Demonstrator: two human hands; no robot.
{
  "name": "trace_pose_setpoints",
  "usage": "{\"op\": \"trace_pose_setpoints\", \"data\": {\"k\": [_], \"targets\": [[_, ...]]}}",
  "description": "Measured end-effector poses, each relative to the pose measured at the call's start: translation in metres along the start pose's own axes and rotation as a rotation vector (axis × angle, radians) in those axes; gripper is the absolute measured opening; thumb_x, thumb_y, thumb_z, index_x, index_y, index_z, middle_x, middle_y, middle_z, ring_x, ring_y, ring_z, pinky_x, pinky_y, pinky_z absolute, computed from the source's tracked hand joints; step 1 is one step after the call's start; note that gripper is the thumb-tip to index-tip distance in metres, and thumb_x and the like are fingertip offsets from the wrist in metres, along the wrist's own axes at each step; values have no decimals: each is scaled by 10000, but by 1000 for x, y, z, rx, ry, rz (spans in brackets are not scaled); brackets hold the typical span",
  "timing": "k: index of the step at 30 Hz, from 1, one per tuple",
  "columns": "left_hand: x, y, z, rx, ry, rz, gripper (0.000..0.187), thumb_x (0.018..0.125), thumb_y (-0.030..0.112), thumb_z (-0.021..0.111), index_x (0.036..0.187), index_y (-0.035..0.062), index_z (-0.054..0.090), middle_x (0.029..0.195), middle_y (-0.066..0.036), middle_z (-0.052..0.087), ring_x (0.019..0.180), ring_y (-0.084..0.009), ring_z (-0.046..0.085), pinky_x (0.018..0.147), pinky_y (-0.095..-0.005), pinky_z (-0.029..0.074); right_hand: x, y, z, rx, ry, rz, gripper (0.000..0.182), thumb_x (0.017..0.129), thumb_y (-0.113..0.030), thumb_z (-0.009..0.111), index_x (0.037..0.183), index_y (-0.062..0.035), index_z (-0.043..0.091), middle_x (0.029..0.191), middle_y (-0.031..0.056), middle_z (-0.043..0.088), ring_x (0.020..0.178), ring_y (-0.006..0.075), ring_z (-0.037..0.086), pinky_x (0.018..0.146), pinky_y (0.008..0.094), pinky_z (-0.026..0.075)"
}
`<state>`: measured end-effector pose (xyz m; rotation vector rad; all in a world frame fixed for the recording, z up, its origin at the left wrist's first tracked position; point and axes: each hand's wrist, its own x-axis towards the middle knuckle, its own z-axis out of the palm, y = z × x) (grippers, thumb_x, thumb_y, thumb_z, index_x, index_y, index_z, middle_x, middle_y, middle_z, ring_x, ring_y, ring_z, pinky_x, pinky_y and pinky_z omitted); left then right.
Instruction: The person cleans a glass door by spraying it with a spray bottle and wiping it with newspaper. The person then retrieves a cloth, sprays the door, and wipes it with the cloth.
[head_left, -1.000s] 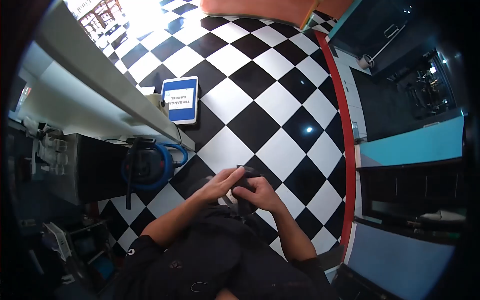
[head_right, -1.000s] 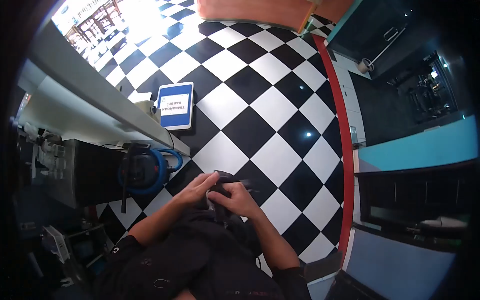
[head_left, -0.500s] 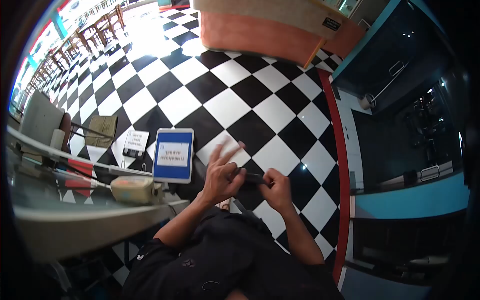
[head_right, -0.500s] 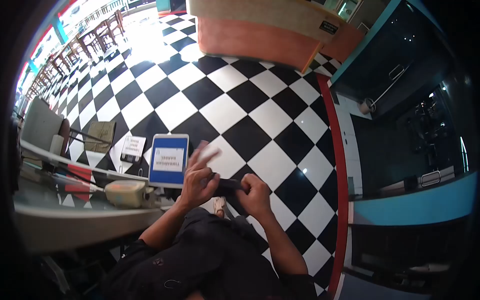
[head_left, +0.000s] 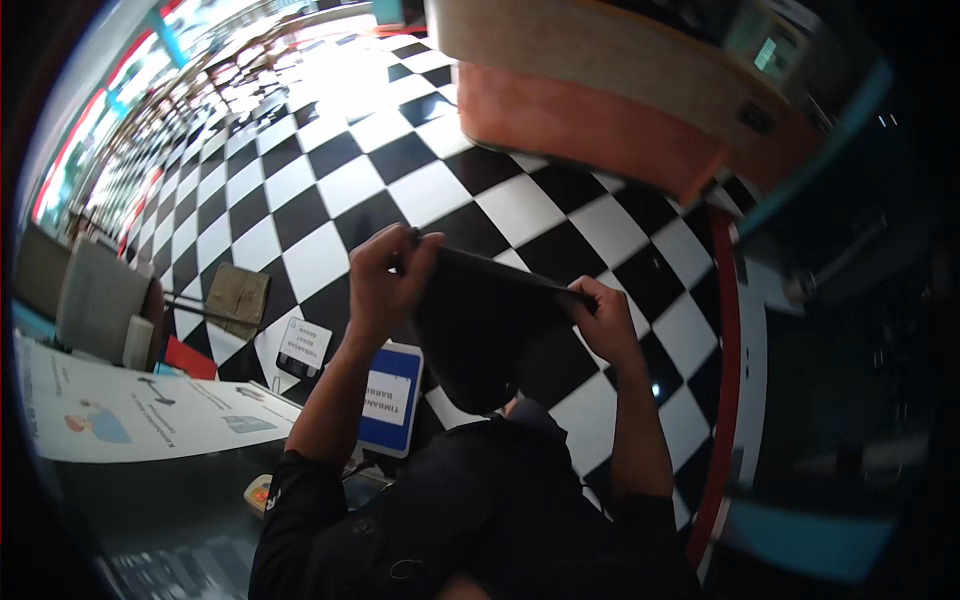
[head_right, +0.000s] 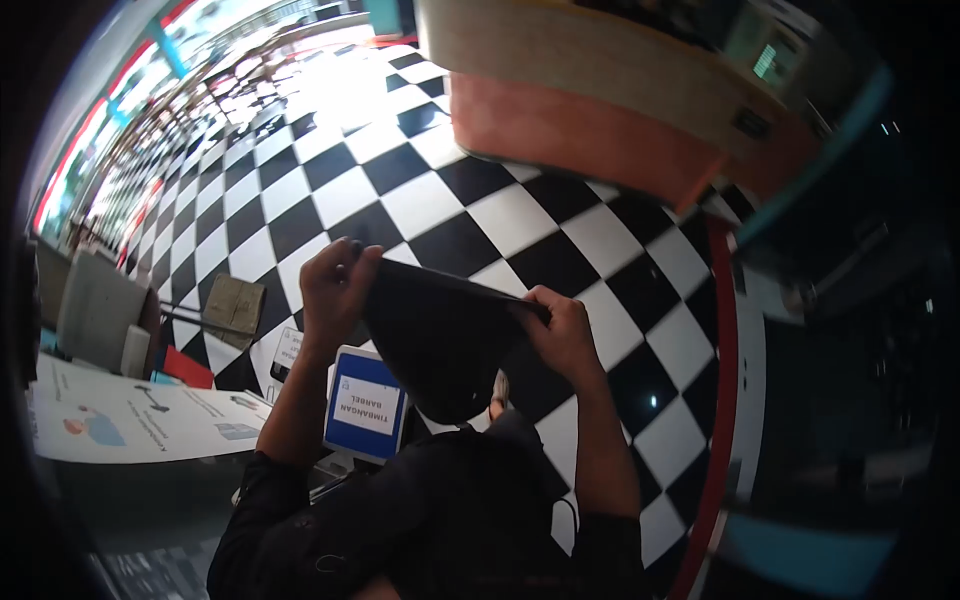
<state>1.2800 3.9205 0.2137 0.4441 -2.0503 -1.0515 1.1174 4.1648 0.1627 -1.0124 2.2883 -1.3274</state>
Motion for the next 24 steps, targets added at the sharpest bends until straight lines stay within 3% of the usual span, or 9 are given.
{"op": "trace_pose_setpoints", "data": {"k": [3, 10, 13, 14, 15, 16, 20, 22, 24], "targets": [[75, -50, -32, 135, 236, -14, 421, 909, 146, 729, 638, 62, 417, 615, 45, 372, 608, -39, 321, 523, -250, 258, 142, -14, -2, 201, -314, -50, 332, 869, -315, 773, 871, 6, 690, 693, 43, 670, 661, 46, 571, 600, 269, 473], [174, -173, -135, 327, 638, -181, 495, 868, 188, 798, 617, 81, 384, 573, 75, 369, 574, -37, 327, 510, -249, 246, 443, -53, 106, 84, -1073, -171, 334, 932, -291, 714, 944, 43, 721, 737, 11, 664, 692, 68, 569, 639, 263, 471], [202, -251, -153, 264, 603, -227, 303, 823, 99, 816, 904, 69, 526, 731, 39, 506, 682, -42, 461, 626, -207, 387, 540, -60, 171, 214, -1062, -164, 347, 963, -291, 666, 977, 53, 713, 790, 12, 674, 678, 66, 577, 620, 238, 473], [218, -282, -153, 136, 647, -153, 358, 808, 64, 819, 1057, 59, 562, 807, 21, 550, 741, -50, 517, 691, -198, 439, 569, -56, 194, 283, -1071, -96, 358, 960, -299, 670, 992, 55, 710, 808, 24, 685, 686, 73, 596, 628, 237, 487], [236, -294, -155, 94, 622, -355, 626, 794, 14, 810, 1324, 45, 481, 942, -4, 586, 878, -84, 584, 828, -218, 479, 598, -52, 214, 351, -1073, -23, 371, 956, -308, 675, 1007, 58, 706, 825, 36, 696, 694, 80, 615, 637, 236, 500], [265, -319, -145, -111, 713, -297, 672, 799, 23, 808, 1376, 29, 462, 942, -17, 621, 870, -98, 610, 795, -245, 498, 625, -50, 233, 419, -1070, 55, 384, 953, -316, 679, 1022, 60, 703, 843, 49, 707, 702, 87, 634, 646, 235, 514], [397, -387, -89, 161, 691, -572, 322, 808, 210, 842, 997, 14, 671, 887, -71, 702, 759, -149, 665, 689, -286, 536, 715, -48, 300, 513, -1010, 391, 423, 936, -356, 696, 1004, 60, 680, 864, 82, 719, 723, 129, 675, 683, 259, 549], [461, -430, -43, 98, 480, -354, 250, 835, 163, 795, 986, 3, 676, 848, -132, 714, 787, -219, 724, 673, -334, 571, 762, -59, 320, 655, -994, 511, 418, 937, -356, 696, 1068, 39, 658, 922, 76, 711, 763, 125, 667, 701, 259, 544], [521, -458, -11, 255, 292, -192, 221, 830, 105, 761, 1008, -1, 682, 996, -190, 705, 874, -306, 727, 779, -356, 583, 815, -75, 327, 631, -888, 308, 402, 943, -341, 691, 1112, 20, 641, 977, 76, 701, 795, 121, 661, 723, 256, 540]]}}
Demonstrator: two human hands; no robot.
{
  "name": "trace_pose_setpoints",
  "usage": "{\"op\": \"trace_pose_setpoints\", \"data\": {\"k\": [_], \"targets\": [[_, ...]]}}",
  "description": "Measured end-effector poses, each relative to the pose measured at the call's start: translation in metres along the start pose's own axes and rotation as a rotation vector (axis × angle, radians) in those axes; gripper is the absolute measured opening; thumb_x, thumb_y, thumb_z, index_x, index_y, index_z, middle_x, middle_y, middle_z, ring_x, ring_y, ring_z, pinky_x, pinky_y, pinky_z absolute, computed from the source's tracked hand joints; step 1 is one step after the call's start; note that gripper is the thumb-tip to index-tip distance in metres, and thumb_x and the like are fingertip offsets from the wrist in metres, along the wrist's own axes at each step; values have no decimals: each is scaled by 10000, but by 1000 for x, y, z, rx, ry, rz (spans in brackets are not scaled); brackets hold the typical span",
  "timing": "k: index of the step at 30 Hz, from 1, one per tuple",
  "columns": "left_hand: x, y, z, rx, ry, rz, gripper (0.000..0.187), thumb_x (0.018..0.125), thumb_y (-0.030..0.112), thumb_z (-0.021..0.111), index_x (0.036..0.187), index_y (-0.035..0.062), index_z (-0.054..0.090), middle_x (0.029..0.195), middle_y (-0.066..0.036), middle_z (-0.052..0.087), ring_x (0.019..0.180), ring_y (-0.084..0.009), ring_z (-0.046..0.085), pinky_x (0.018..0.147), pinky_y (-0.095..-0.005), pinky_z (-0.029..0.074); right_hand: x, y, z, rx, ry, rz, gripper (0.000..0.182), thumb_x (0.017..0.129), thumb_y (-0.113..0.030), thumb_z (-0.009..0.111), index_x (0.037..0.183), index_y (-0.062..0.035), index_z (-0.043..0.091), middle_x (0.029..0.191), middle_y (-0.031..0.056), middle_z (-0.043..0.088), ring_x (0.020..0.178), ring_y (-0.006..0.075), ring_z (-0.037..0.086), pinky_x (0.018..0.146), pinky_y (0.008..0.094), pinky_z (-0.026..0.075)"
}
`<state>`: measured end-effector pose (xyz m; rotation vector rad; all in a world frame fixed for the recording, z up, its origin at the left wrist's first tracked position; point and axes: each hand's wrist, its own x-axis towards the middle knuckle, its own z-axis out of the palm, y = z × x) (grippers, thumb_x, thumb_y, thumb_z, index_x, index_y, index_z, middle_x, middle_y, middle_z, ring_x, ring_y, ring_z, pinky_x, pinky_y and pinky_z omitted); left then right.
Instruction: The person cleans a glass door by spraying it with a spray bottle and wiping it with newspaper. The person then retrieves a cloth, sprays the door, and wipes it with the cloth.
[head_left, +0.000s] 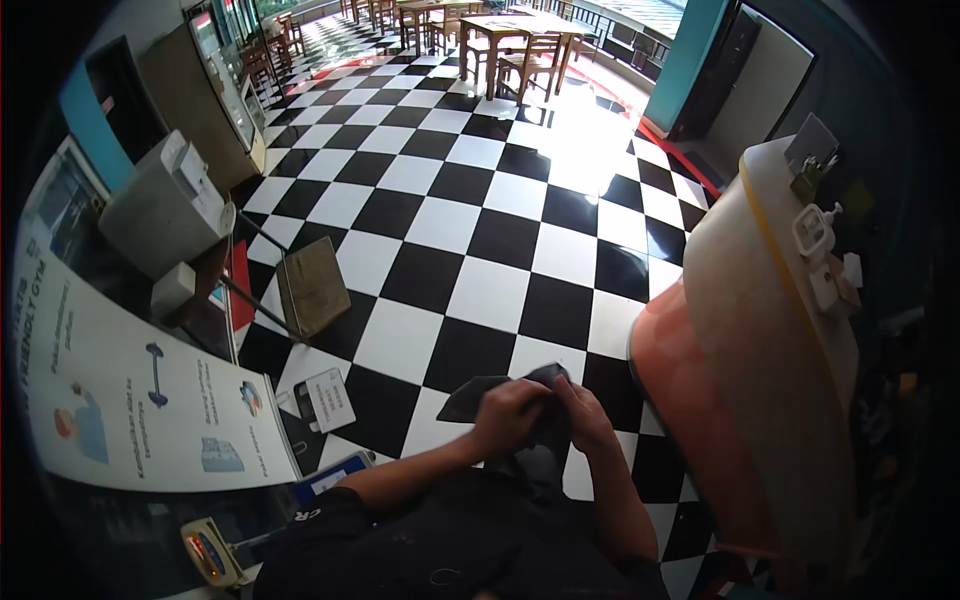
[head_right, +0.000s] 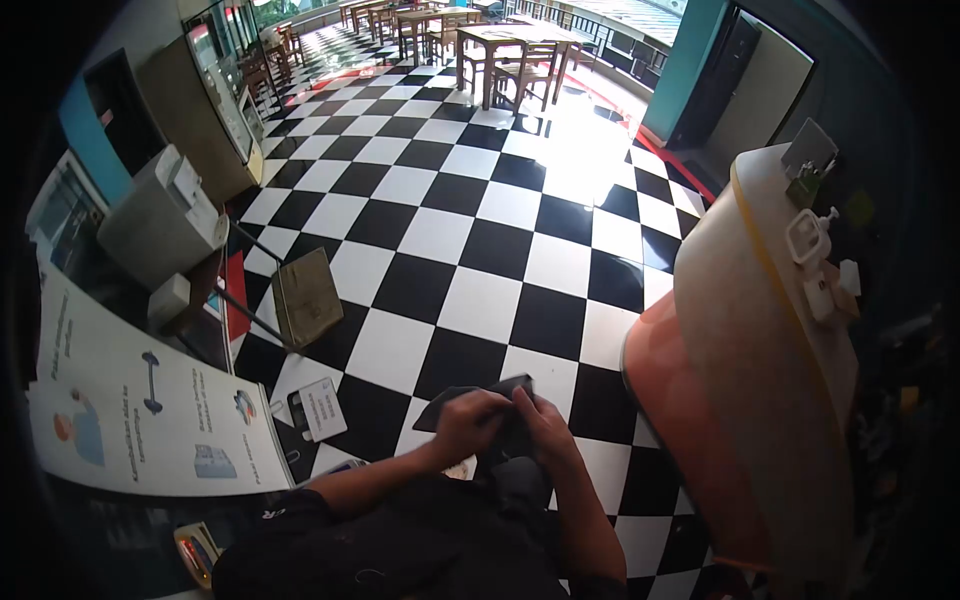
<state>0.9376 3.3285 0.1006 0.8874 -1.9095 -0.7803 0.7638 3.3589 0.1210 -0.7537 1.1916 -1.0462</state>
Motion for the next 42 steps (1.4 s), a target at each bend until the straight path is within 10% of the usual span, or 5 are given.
{"op": "trace_pose_setpoints", "data": {"k": [8, 18, 24, 36, 42], "targets": [[263, -99, 89, -525, -374, -201, 179, 872, 50, 725, 1037, 11, 671, 1311, -179, 604, 1145, -257, 651, 913, -354, 559, 223, -120, -195, -30, -104, -251, 332, 904, -115, 683, 1187, 38, 601, 1026, 71, 685, 929, 159, 653, 888, 300, 510], [601, -307, 183, -180, -305, -178, 1163, 749, 277, 886, 1577, 54, 101, 1603, -177, 236, 1466, -293, 292, 1161, -461, 312, 563, -381, -327, -793, -551, -494, 515, 731, -61, 603, 1234, 48, 596, 976, 147, 700, 881, 214, 666, 840, 338, 534], [809, -344, 239, -521, -478, -352, 707, 820, 168, 806, 1408, -6, 453, 1271, -141, 605, 1151, -232, 613, 977, -401, 513, 723, -523, -434, -814, -392, -492, 413, 723, -29, 561, 1127, 56, 564, 807, 104, 629, 714, 173, 648, 652, 326, 565], [1285, -396, 532, -300, -500, 158, 352, 842, -84, 572, 1177, 18, 609, 1044, -141, 688, 959, -234, 687, 823, -352, 545, 835, -617, -777, -765, 4, -468, 445, 830, -228, 768, 1216, -51, 636, 1296, 147, 621, 1259, 307, 563, 1066, 416, 442], [1470, -389, 698, -250, -483, 426, 410, 717, -136, 678, 1089, 34, 643, 982, -112, 700, 926, -233, 706, 767, -327, 557, 995, -639, -954, -41, 586, -351, 326, 1003, -339, 567, 1037, -23, 639, 927, 55, 668, 848, 130, 635, 747, 309, 535]]}}
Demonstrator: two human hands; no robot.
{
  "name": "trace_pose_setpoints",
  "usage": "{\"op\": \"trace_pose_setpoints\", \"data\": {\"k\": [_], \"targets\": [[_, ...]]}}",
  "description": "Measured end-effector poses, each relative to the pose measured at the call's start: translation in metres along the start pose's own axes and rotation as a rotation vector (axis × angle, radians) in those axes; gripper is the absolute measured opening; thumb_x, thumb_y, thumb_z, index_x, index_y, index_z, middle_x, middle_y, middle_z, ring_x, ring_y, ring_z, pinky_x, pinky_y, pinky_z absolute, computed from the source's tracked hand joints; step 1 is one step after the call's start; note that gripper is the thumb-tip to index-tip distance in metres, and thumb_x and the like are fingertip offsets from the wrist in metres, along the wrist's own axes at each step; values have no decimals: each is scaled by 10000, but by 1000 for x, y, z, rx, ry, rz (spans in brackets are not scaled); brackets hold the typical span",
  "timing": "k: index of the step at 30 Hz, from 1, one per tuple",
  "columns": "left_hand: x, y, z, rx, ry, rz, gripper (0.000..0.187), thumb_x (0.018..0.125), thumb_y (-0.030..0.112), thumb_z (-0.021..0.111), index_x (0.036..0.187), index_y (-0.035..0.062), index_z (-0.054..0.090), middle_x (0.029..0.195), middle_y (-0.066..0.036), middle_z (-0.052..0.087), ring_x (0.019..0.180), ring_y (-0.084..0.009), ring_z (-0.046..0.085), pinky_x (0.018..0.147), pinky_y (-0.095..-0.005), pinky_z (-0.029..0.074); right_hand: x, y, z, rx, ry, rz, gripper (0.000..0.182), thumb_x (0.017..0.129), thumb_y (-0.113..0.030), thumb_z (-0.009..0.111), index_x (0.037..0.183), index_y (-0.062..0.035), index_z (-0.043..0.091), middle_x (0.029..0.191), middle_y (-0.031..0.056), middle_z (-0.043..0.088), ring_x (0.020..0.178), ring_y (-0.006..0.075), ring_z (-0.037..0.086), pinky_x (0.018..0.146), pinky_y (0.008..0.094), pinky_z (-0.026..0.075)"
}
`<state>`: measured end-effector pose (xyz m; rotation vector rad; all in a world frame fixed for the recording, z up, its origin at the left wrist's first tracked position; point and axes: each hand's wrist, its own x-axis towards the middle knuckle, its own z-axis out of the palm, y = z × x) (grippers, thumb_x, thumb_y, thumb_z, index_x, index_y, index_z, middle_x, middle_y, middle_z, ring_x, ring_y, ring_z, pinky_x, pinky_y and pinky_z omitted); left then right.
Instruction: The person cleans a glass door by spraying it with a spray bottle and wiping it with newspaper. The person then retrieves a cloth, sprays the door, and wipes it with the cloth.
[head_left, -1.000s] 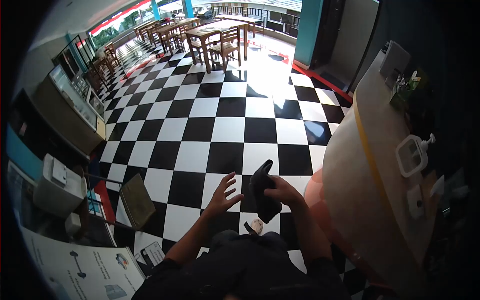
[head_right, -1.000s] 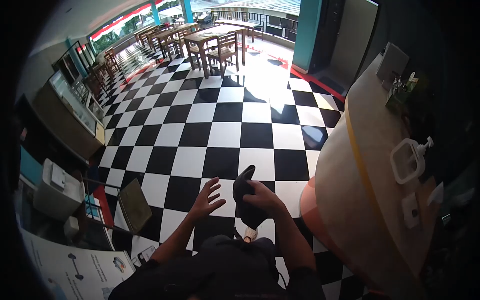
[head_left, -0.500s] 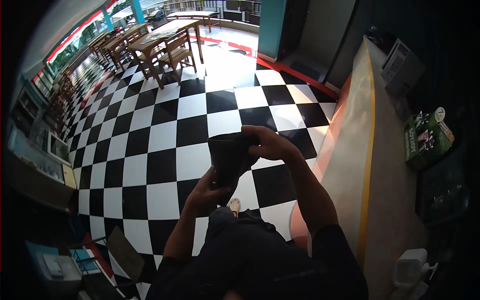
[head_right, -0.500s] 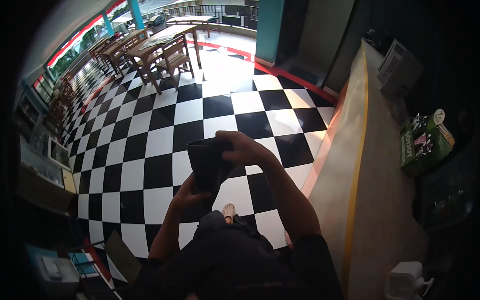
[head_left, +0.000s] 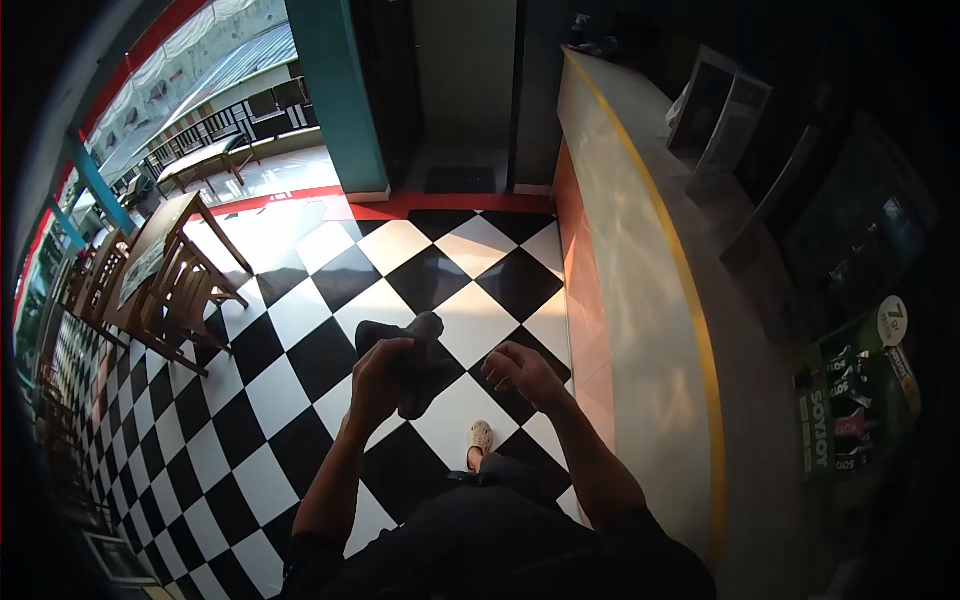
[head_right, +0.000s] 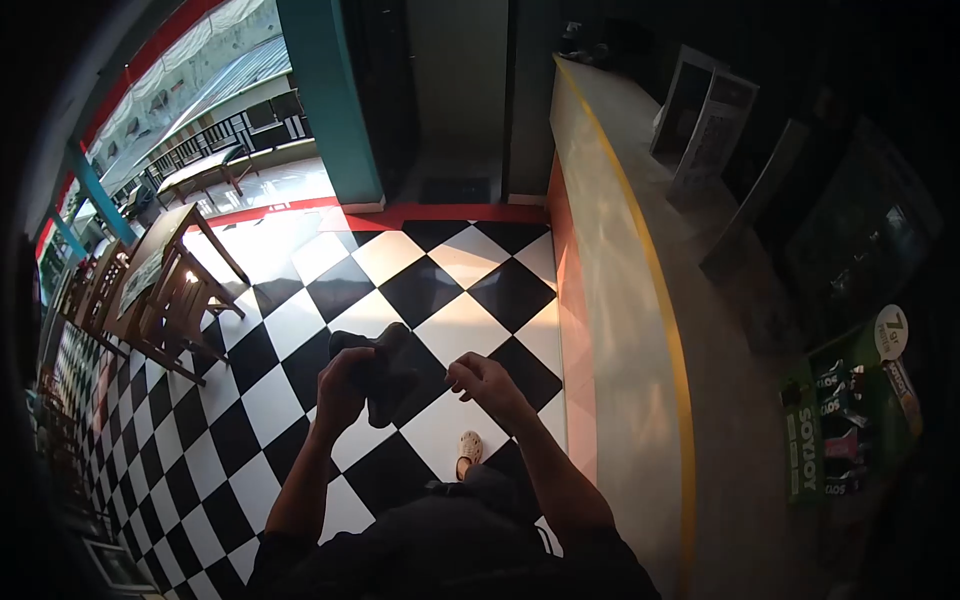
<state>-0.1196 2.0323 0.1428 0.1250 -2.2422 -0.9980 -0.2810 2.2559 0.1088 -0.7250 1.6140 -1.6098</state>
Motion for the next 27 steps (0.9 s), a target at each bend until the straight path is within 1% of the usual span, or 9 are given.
{"op": "trace_pose_setpoints", "data": {"k": [1, 4, 5, 9, 13, 16, 18, 22, 27], "targets": [[33, -6, 5, 20, -28, -119, 438, 690, -111, 707, 1097, 40, 647, 971, -121, 700, 920, -239, 710, 735, -324, 555, 39, -3, 3, 49, -39, 80, 401, 1024, -408, 532, 1069, -20, 626, 933, 53, 665, 849, 133, 635, 750, 307, 535], [117, -53, 27, 121, -141, -13, 411, 633, -118, 702, 1002, 44, 626, 853, -114, 658, 824, -256, 699, 693, -342, 550, 149, -3, 5, 471, -291, 294, 654, 992, -626, 438, 1280, -46, 536, 1184, 112, 617, 1010, 195, 631, 845, 366, 534], [142, -66, 37, 202, -169, 13, 343, 628, -85, 720, 919, 46, 595, 806, -103, 622, 757, -275, 675, 647, -367, 524, 182, -5, 1, 576, -318, 282, 669, 979, -634, 458, 1293, -45, 519, 1175, 110, 616, 1018, 199, 632, 858, 373, 537], [239, -121, 78, 165, -160, -18, 310, 645, -34, 738, 901, 61, 591, 817, -109, 623, 773, -323, 655, 652, -388, 503, 306, -5, -29, 851, -267, 282, 669, 974, -607, 501, 1315, -33, 483, 1135, 106, 616, 1009, 192, 643, 848, 366, 559], [358, -171, 115, 195, -132, -17, 350, 643, -10, 785, 942, 39, 611, 871, -131, 644, 855, -339, 662, 762, -423, 531, 423, -35, -98, 682, 29, 236, 471, 1037, -449, 482, 1262, -39, 529, 1083, 82, 633, 933, 144, 653, 795, 280, 547], [458, -241, 152, 97, -180, 205, 375, 644, 22, 822, 968, 21, 631, 902, -140, 655, 879, -333, 662, 771, -419, 536, 502, -58, -168, 611, 142, 63, 472, 1032, -450, 498, 1231, -24, 535, 984, 48, 636, 830, 123, 649, 728, 280, 542], [525, -288, 178, 11, -369, 211, 349, 685, 62, 841, 982, 19, 662, 917, -119, 690, 834, -292, 695, 729, -373, 563, 553, -61, -220, 565, 234, 34, 434, 1028, -425, 524, 1191, -24, 556, 967, 34, 632, 801, 111, 639, 714, 272, 532], [696, -314, 237, -505, -937, 134, 261, 861, 171, 783, 1044, 12, 687, 982, -89, 723, 882, -193, 715, 769, -326, 575, 631, -80, -316, 662, 557, -153, 503, 994, -391, 604, 1265, 30, 556, 1104, 103, 654, 966, 161, 665, 820, 298, 561], [918, -364, 357, -560, -842, 122, 350, 1003, 332, 601, 1099, 1, 664, 982, -117, 705, 941, -185, 677, 827, -339, 523, 700, -94, -422, 758, 712, -257, 526, 998, -340, 604, 1330, 59, 516, 1216, 159, 639, 1075, 223, 659, 915, 337, 551]]}}
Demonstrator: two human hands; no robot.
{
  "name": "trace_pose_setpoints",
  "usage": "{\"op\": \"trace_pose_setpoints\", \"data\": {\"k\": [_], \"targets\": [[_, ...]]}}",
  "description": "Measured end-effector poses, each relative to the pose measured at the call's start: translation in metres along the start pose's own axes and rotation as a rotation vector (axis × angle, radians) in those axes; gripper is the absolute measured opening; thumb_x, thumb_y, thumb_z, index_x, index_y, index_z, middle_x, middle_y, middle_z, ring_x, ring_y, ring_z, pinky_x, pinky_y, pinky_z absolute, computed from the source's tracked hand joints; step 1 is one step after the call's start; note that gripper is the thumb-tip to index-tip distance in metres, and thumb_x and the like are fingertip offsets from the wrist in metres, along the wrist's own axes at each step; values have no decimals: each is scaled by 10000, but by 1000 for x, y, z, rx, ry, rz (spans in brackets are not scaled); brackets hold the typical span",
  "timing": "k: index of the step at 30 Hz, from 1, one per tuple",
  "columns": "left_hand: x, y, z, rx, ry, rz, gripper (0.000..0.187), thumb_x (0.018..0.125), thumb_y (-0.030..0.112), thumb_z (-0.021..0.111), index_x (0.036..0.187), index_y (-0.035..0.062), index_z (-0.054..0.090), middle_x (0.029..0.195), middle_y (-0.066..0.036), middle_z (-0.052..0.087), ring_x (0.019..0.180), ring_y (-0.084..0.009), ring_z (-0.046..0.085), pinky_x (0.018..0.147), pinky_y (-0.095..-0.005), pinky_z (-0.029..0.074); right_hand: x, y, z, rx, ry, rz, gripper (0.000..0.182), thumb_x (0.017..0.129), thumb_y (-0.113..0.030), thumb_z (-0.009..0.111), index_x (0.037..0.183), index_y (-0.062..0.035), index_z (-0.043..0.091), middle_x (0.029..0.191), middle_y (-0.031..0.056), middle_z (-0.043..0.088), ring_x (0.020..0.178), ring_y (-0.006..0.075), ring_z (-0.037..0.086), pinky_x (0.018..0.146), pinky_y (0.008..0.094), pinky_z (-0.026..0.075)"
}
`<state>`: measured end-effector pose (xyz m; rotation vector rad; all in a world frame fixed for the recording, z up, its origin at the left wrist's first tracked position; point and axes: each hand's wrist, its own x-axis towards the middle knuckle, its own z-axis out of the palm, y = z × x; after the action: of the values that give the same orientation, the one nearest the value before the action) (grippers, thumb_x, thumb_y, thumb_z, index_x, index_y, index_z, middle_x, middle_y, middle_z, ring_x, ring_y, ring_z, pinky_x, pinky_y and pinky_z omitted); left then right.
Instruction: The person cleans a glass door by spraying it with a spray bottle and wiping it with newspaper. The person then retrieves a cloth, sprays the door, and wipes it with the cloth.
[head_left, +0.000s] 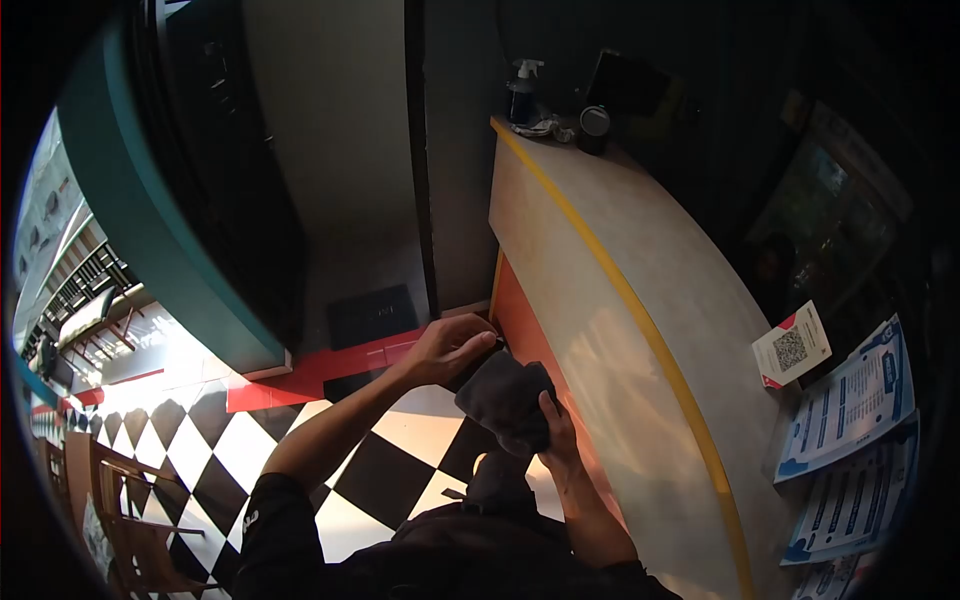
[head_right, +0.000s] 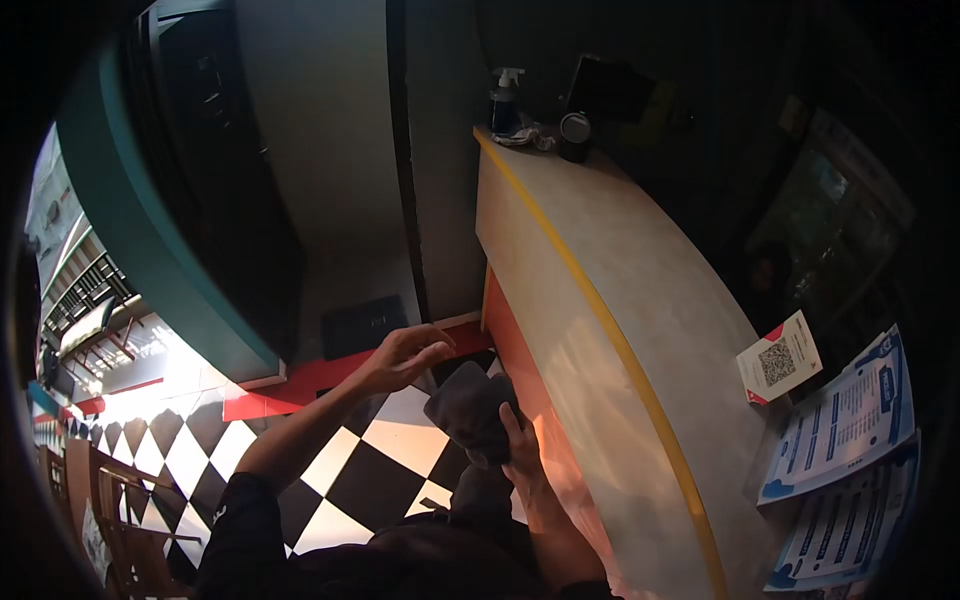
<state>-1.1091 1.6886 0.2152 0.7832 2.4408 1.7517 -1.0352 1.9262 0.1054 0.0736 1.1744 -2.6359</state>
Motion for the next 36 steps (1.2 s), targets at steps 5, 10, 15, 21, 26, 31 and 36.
{"op": "trace_pose_setpoints", "data": {"k": [5, 10, 15, 21, 26, 31, 36], "targets": [[233, -84, -99, 132, 268, 106, 412, 1012, 375, 578, 1166, -5, 623, 1019, -96, 683, 978, -173, 638, 851, -327, 505, 153, -4, -3, 92, 82, -139, 500, 1014, -309, 568, 1350, 53, 492, 1297, 173, 602, 1164, 267, 627, 991, 391, 533], [445, -117, -173, -267, 537, -37, 379, 960, 302, 648, 1192, 4, 611, 1049, -119, 668, 953, -204, 642, 836, -327, 520, 325, -15, 21, -94, 317, 31, 455, 958, -320, 636, 1204, 60, 599, 1041, 110, 682, 1044, 204, 648, 916, 342, 528], [605, -124, -213, 404, 801, 239, 807, 768, 367, 798, 1357, -51, 437, 1267, -253, 541, 1192, -386, 548, 1009, -428, 459, 426, -25, 59, -466, 267, -229, 416, 968, -332, 626, 1091, 65, 656, 1033, 92, 677, 961, 169, 619, 853, 319, 495], [689, -186, -259, 310, 464, 183, 498, 814, 352, 733, 1157, 5, 636, 1109, -262, 662, 1070, -431, 624, 920, -477, 505, 527, 17, 96, -536, 155, -193, 318, 986, -256, 605, 1096, 38, 656, 1015, 79, 676, 888, 143, 626, 805, 292, 504], [593, -169, -347, 43, 620, 541, 481, 835, 161, 686, 1245, -12, 503, 1209, -257, 552, 1120, -471, 535, 955, -491, 455, 593, 62, 145, -516, 2, -6, 303, 998, -224, 575, 1119, 44, 648, 1018, 72, 677, 897, 144, 622, 818, 297, 503], [442, -158, -508, -228, 669, 492, 350, 773, 160, 709, 1037, 6, 538, 881, -158, 574, 822, -321, 610, 720, -406, 485, 674, 140, 212, -637, -100, 11, 308, 1008, -230, 558, 1126, 41, 647, 1048, 87, 672, 908, 149, 627, 810, 300, 508], [311, -235, -621, -26, 576, 125, 316, 761, 208, 780, 929, 51, 563, 829, -67, 622, 783, -142, 597, 705, -298, 477, 746, 206, 312, -436, -24, 309, 361, 992, -255, 580, 1213, 29, 595, 1053, 111, 670, 941, 202, 667, 826, 344, 549]]}}
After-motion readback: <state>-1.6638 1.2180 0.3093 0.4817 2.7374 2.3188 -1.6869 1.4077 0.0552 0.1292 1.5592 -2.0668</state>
